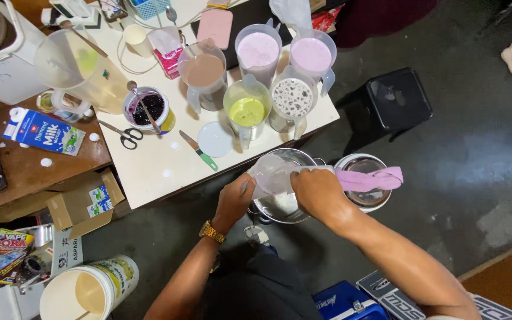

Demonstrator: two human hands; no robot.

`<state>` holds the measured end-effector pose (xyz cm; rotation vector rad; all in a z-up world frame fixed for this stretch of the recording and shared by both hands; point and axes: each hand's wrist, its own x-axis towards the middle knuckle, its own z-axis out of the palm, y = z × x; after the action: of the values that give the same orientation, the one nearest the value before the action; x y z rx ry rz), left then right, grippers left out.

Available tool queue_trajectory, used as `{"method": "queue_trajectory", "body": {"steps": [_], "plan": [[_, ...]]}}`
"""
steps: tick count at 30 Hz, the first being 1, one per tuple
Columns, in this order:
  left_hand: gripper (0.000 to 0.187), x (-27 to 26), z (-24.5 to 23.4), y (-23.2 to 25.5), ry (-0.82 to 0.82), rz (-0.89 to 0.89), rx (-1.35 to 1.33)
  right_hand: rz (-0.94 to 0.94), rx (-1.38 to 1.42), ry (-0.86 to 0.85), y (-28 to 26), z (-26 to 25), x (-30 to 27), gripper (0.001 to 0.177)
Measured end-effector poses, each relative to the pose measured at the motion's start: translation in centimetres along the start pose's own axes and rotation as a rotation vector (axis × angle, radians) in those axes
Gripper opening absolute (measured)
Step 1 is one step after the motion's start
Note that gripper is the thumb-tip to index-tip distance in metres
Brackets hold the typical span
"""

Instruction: The person scoops a beige liquid from a large bucket into a smaller bucket placed on a digital scale, then pours the measured liquid into a plastic jug. They wipe the jug with a tissue and place it on a table with other jugs containing various liquids.

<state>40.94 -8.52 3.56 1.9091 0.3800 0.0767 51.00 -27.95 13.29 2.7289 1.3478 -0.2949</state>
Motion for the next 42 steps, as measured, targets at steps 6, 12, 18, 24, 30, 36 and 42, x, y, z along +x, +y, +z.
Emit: {"method": "queue_trajectory", "body": {"steps": [6,12,18,24,30,36,42], "plan": [[0.025,-1.2,-0.5,-3.6,0.057,-0.019,-0.074,0.131,0.248,0.060,1.7,-0.8,-0.8,0.015],[0.030,-2.7,-0.8,-6.5,0.090,-0.017,-0.196,0.195,0.586,0.194,4.2,3.7,-2.5,0.027],[0.026,-3.4,-0.4,-5.8,0.012,-0.043,-0.322,0.574,0.825,0.182,5.4,12.7,-2.1,0.031],[0.029,-5.0,1.1,-7.3,0.078,-0.062,-0.318,0.658,0.772,0.163,4.0,17.6,-1.1,0.032],[0.032,-4.6,0.7,-7.0,0.171,-0.084,-0.275,0.685,0.809,0.156,3.6,19.5,0.0,0.033],[0.031,-6.7,-1.3,-8.1,0.320,-0.038,-0.242,0.619,0.872,0.112,0.3,15.7,0.8,0.029],[0.034,-9.9,-7.7,-9.8,0.486,-0.066,-0.306,0.521,1.117,0.226,-7.1,14.2,2.0,0.022]]}}
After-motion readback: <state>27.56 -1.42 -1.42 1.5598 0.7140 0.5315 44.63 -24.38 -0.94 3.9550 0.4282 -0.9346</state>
